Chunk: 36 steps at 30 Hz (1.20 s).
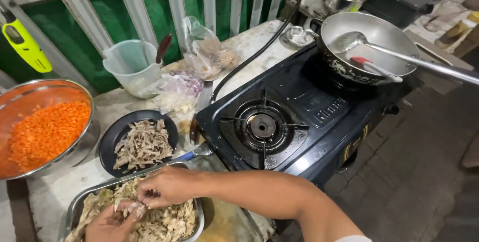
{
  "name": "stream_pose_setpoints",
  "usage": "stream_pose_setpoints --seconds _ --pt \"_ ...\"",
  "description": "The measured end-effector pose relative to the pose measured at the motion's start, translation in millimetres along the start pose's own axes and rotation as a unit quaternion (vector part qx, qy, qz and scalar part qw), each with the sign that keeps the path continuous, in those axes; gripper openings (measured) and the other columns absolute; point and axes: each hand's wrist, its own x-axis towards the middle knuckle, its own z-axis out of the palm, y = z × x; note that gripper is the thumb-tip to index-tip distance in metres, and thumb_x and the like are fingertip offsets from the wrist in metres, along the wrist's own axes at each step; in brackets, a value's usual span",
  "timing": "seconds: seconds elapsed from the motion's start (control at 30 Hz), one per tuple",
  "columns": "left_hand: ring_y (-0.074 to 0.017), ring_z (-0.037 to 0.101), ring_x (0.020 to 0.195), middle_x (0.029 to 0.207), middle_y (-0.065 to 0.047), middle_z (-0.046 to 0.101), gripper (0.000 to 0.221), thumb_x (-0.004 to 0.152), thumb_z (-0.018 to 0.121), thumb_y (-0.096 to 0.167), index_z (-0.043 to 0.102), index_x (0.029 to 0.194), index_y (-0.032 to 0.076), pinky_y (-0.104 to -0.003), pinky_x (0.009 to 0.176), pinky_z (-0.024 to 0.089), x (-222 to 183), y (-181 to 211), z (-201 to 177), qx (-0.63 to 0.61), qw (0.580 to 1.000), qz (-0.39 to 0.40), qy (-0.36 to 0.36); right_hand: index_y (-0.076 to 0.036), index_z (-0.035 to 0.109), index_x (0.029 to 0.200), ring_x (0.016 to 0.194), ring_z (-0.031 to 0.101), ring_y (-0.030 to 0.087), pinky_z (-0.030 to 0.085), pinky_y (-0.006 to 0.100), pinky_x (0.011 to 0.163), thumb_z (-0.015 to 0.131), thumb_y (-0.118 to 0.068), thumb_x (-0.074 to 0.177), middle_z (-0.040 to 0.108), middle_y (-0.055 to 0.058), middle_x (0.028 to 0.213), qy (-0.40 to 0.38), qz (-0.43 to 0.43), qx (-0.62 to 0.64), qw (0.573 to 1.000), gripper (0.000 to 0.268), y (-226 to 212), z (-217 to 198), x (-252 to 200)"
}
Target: The person is shredding cooked chicken meat by hand and placing the shredded pieces into a metal tray.
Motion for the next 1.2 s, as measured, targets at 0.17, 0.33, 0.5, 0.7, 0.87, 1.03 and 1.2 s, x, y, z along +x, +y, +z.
stream_pose_setpoints --seconds 0.17,0.33,0.5,0.7,0.87,1.03,1.2 --pt "-0.0127 0.033 0.039 0.048 -0.006 0.058 0.019 0.073 0.088 0.012 0.081 0.090 0.012 -0.023 0.041 0.021 16 -36 12 0.010 0.995 0.082 0.063 -0.013 0.066 0.097 0.044 0.038 0.005 0.034 0.019 0.038 0.070 -0.008 0.091 0.066 0.003 0.075 -0.055 0.141 0.070 0.986 0.009 -32 -20 3" --pt "-0.0152 0.038 0.049 0.058 -0.013 0.065 0.016 0.074 0.088 0.005 0.079 0.087 0.003 -0.026 0.049 0.030 1 -11 6 -0.055 0.997 0.009 0.049 -0.014 0.066 0.099 0.043 0.039 0.006 0.034 0.022 0.039 0.073 -0.010 0.089 0.070 0.003 0.085 -0.086 0.181 0.094 0.975 0.012 -42 -28 8" --pt "-0.0112 0.020 0.044 0.043 -0.005 0.039 0.025 0.074 0.085 0.004 0.079 0.099 0.003 -0.021 0.047 0.020 16 -28 4 -0.033 0.994 0.090 0.055 -0.015 0.065 0.098 0.045 0.044 0.007 0.038 0.020 0.040 0.076 -0.006 0.089 0.069 0.006 0.078 -0.073 0.197 0.122 0.970 0.017 -41 -27 8" --pt "-0.0074 0.028 0.048 0.052 -0.001 0.048 0.020 0.078 0.079 0.011 0.076 0.098 0.012 -0.022 0.045 0.024 13 -27 3 -0.019 0.980 0.158 0.122 -0.018 0.065 0.099 0.049 0.048 0.006 0.047 0.022 0.046 0.081 -0.010 0.082 0.070 0.002 0.081 -0.047 0.187 0.112 0.975 0.024 -38 -27 5" --pt "-0.0186 0.064 0.081 0.073 -0.007 0.071 0.025 0.078 0.074 0.037 0.072 0.083 0.013 -0.032 0.076 0.044 55 -35 -9 0.138 0.978 0.153 0.037 -0.011 0.064 0.104 0.091 0.070 0.027 0.058 0.037 0.080 0.061 -0.027 0.092 0.071 0.012 0.097 -0.064 0.021 -0.004 0.998 0.020 -9 -13 -2" --pt "-0.0364 0.070 0.093 0.092 -0.015 0.075 0.025 0.081 0.076 0.022 0.074 0.101 0.006 -0.049 0.084 0.055 73 19 -4 0.140 0.948 0.276 0.079 -0.018 0.063 0.090 0.091 0.067 0.028 0.059 0.038 0.076 0.066 -0.032 0.086 0.068 0.005 0.090 -0.039 -0.098 -0.116 0.988 0.015 -9 1 -5" --pt "-0.0415 0.069 0.093 0.093 -0.022 0.072 0.022 0.092 0.058 0.007 0.070 0.108 -0.004 -0.055 0.086 0.054 98 84 15 0.051 0.948 0.312 -0.035 -0.012 0.060 0.089 0.079 0.066 0.039 0.057 0.051 0.069 0.059 -0.014 0.081 0.062 0.009 0.085 -0.113 -0.035 -0.106 0.987 0.008 -9 -6 -11"
